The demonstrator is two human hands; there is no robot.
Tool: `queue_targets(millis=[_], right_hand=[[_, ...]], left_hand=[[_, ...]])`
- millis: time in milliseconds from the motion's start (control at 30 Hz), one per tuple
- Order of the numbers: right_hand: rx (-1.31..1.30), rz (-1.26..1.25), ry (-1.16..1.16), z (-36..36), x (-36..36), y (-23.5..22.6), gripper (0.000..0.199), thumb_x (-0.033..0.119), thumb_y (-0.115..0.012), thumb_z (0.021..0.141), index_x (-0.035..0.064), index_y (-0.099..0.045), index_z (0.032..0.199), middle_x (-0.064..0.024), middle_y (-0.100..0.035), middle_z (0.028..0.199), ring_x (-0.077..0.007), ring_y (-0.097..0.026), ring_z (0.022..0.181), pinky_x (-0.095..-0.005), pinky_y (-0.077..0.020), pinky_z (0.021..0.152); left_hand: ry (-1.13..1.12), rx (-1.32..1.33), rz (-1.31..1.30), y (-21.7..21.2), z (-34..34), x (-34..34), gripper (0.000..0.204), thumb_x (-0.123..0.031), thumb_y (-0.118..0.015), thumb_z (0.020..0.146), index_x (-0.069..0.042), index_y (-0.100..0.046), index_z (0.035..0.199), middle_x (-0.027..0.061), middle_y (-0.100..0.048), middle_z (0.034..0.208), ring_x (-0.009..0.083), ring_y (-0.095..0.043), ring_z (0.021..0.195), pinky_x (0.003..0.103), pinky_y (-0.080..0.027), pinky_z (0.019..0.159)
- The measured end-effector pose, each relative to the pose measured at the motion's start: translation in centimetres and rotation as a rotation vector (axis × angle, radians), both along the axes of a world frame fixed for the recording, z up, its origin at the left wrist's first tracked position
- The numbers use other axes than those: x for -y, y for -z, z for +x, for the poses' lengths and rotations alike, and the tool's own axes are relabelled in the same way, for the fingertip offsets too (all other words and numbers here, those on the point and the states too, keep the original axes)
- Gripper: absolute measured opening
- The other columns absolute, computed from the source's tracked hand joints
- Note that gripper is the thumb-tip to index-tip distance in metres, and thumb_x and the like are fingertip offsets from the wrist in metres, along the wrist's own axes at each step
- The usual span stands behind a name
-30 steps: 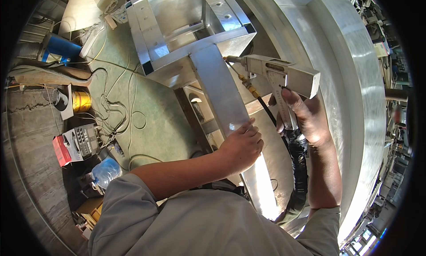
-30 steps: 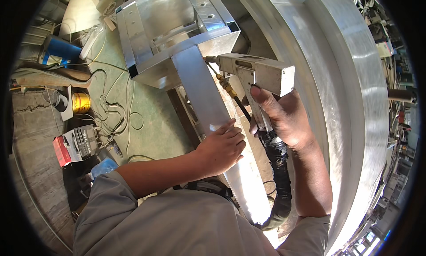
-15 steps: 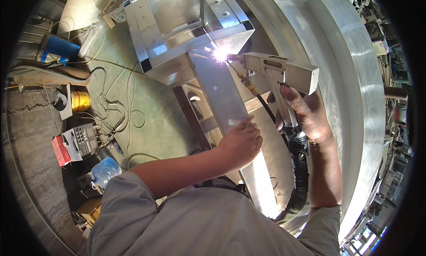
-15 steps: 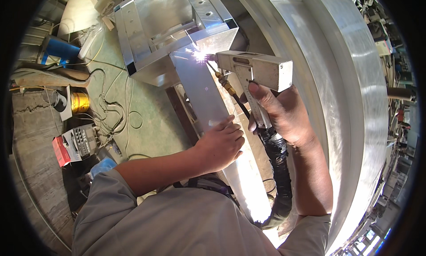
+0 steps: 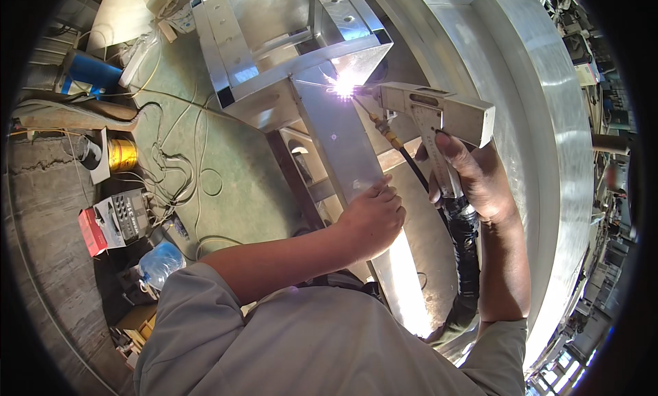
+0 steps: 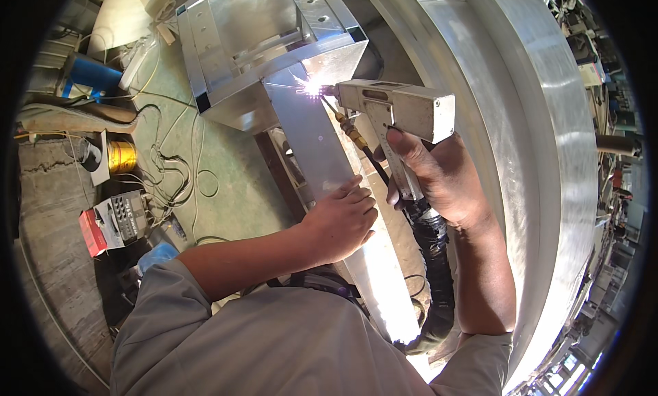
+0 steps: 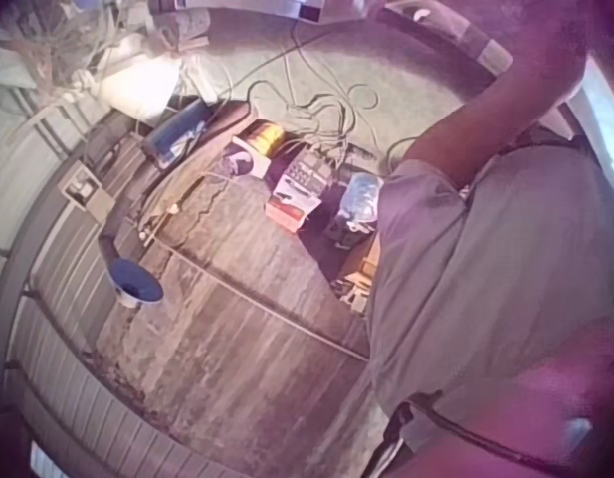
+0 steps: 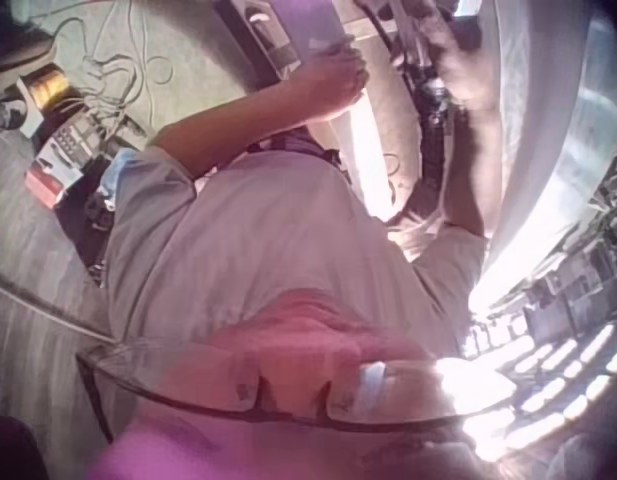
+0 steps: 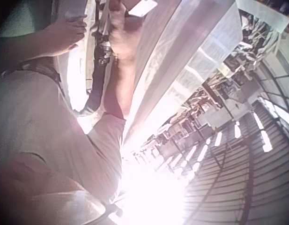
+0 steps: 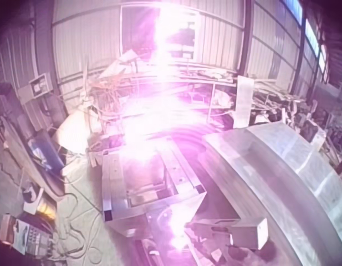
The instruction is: The person welds seams on a large curved metal frame using a handheld welding torch. They move along the frame, applying welds to multiple joints while holding the torch with one hand and stabilizing the workpiece with the other.
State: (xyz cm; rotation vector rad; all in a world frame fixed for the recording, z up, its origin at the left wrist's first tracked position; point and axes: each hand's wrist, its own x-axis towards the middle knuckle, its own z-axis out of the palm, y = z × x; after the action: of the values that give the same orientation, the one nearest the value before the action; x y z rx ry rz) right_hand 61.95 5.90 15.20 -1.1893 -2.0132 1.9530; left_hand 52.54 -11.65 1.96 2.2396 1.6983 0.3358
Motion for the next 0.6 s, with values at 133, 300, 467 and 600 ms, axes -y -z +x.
queue_targets(millis=[133, 300, 467, 600], right_hand=[[0.001, 0.013, 0.018, 0.3, 0.1, 0.1, 0.051, 0.046, -0.074, 0.104, -0.0046, -0.071, 0.098, -0.0119, -0.073, 0.073, -0.017, -0.072, 0.055, -0.0293, -0.0556, 0.049], [0.028, 0.033, 0.007, 0.7, 0.1, 0.1, 0.052, 0.046, -0.073, 0.104, -0.0055, -0.068, 0.11, -0.0137, -0.074, 0.085, -0.0175, -0.071, 0.055, -0.0283, -0.0561, 0.047], [0.028, 0.055, 0.001, 0.6, 0.3, -0.5, 0.054, 0.047, -0.074, 0.103, -0.0063, -0.069, 0.111, -0.0136, -0.073, 0.082, -0.0178, -0.071, 0.055, -0.0282, -0.0563, 0.047], [0.002, 0.039, 0.024, 0.3, 0.9, -1.1, 0.055, 0.047, -0.075, 0.103, -0.0059, -0.076, 0.089, -0.0114, -0.07, 0.06, -0.0171, -0.073, 0.055, -0.0298, -0.0561, 0.051]], left_hand=[[0.004, -0.004, -0.036, 0.0, 0.0, -0.2, 0.034, -0.036, -0.07, 0.098, -0.005, -0.073, 0.112, 0.0076, -0.07, 0.12, 0.0244, -0.059, 0.133, 0.049, -0.025, 0.134], [-0.014, 0.023, -0.02, -0.1, 0.2, -0.2, 0.031, -0.034, -0.071, 0.096, -0.006, -0.072, 0.108, 0.0065, -0.069, 0.113, 0.0236, -0.061, 0.129, 0.048, -0.026, 0.133], [-0.01, 0.019, -0.02, -0.4, 0.2, -0.3, 0.026, -0.032, -0.071, 0.095, -0.007, -0.073, 0.102, 0.0055, -0.068, 0.106, 0.0227, -0.062, 0.125, 0.048, -0.027, 0.133], [0.01, 0.038, -0.032, -0.3, 0.3, -0.2, 0.026, -0.032, -0.069, 0.096, -0.006, -0.073, 0.102, 0.0057, -0.068, 0.105, 0.0229, -0.062, 0.123, 0.048, -0.026, 0.133]])
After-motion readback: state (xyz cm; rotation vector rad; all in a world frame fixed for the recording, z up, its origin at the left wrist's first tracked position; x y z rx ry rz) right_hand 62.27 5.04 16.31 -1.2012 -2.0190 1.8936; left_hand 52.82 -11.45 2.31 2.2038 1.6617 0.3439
